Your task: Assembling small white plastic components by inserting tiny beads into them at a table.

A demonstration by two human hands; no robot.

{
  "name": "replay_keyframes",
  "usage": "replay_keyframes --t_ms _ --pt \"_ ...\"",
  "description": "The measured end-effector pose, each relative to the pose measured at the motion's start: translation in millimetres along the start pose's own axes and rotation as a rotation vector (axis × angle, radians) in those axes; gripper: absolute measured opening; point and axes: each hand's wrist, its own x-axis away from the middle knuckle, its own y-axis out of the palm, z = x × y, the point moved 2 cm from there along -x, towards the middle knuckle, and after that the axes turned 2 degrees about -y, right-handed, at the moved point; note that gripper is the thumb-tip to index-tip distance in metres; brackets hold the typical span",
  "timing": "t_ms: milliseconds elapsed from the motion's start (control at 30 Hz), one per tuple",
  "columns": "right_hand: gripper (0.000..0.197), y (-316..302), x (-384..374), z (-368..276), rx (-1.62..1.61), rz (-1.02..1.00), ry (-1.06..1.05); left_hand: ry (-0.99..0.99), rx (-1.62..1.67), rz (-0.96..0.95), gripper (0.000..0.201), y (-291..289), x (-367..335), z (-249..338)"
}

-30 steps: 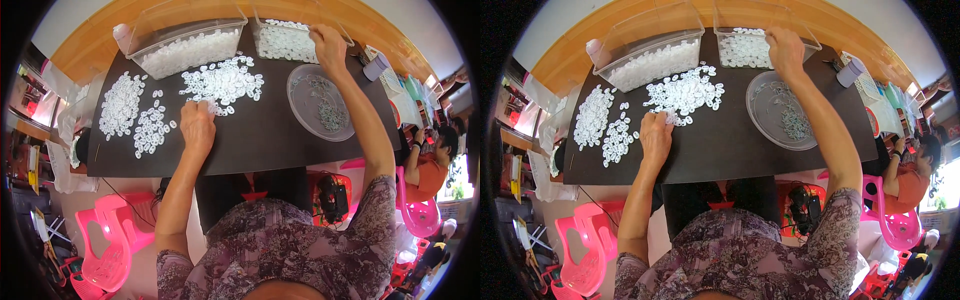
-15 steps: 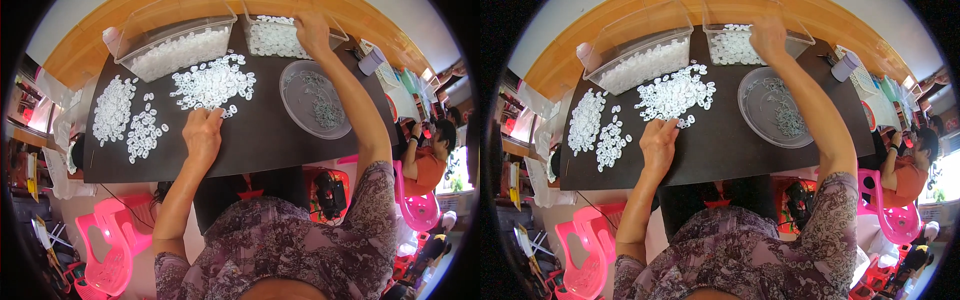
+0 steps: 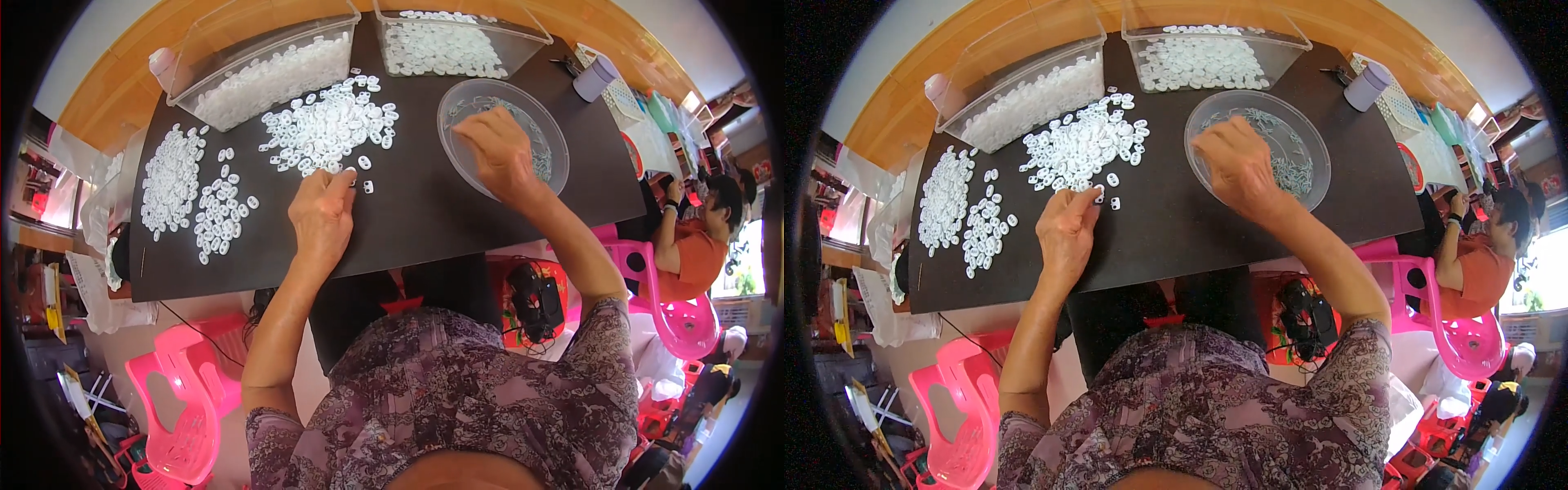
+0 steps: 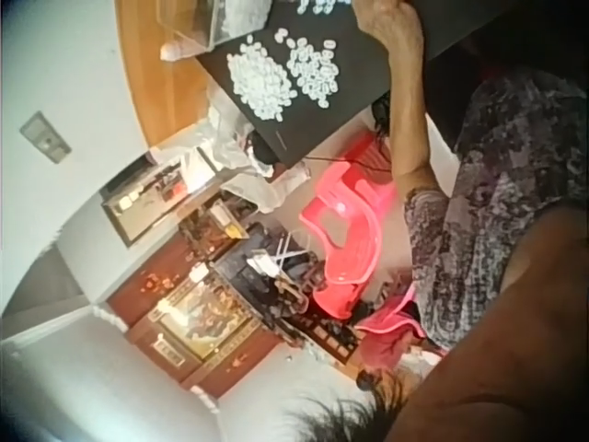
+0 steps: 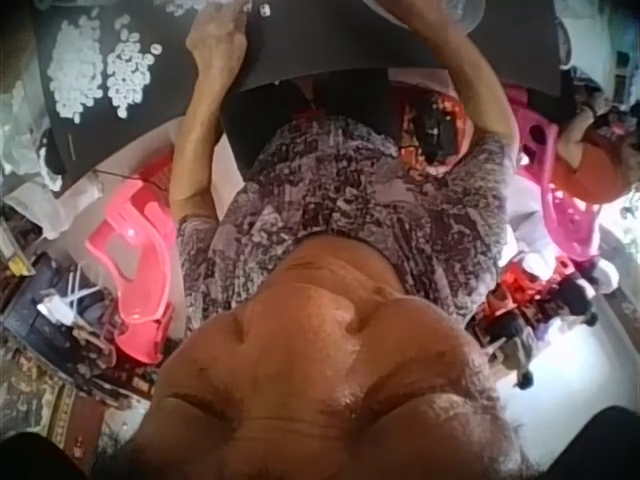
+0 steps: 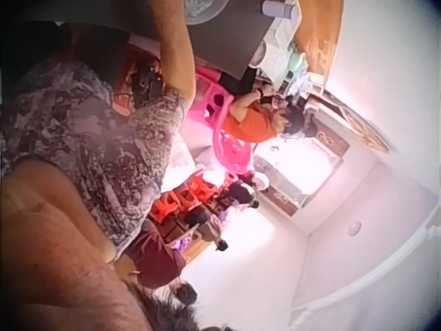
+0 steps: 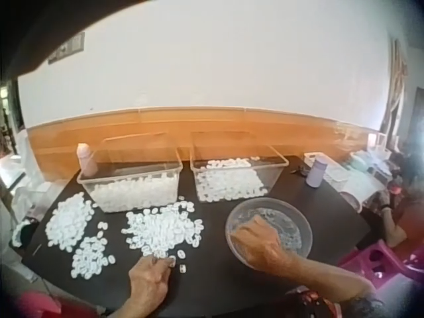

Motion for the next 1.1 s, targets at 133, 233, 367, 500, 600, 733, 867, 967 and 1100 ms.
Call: replay_keyframes --t_ms 133,233,367,500,600,733,867,967,1100 --pt "0.015 -12 21 -10 -0.015 -0.007 0.13 0.088 -0.136 -0.018 0.013 14 -2 15" --pt "0.014 -24 28 -9 0.022 0.015 0.168 0.15 -0.274 -0.101 0.017 27 -5 17" --pt "0.011 -37 46 15 0.036 -0.013 0.373 0.062 -0.293 -0.226 0.016 27 -12 17" --pt "0.01 -32 61 36 -0.028 -0.009 0.491 0.019 -0.286 -0.253 0.013 31 -18 18" --pt "0.01 -11 59 45 -0.055 -0.07 0.483 0.054 -0.392 -0.29 0.009 31 -16 17" --pt "0.007 17 47 51 0.115 -0.266 0.412 0.062 -0.179 -0.234 0.007 15 -8 29" --pt "0.011 33 47 55 0.257 -0.398 0.312 -0.044 0.07 -0.124 0.007 5 5 35" --pt "0.007 39 40 54 0.336 -0.506 0.273 -0.411 0.368 -0.22 0.006 1 16 32" --pt "0.005 38 46 59 0.293 -0.458 0.254 -0.762 0.887 -0.285 0.006 3 22 32"
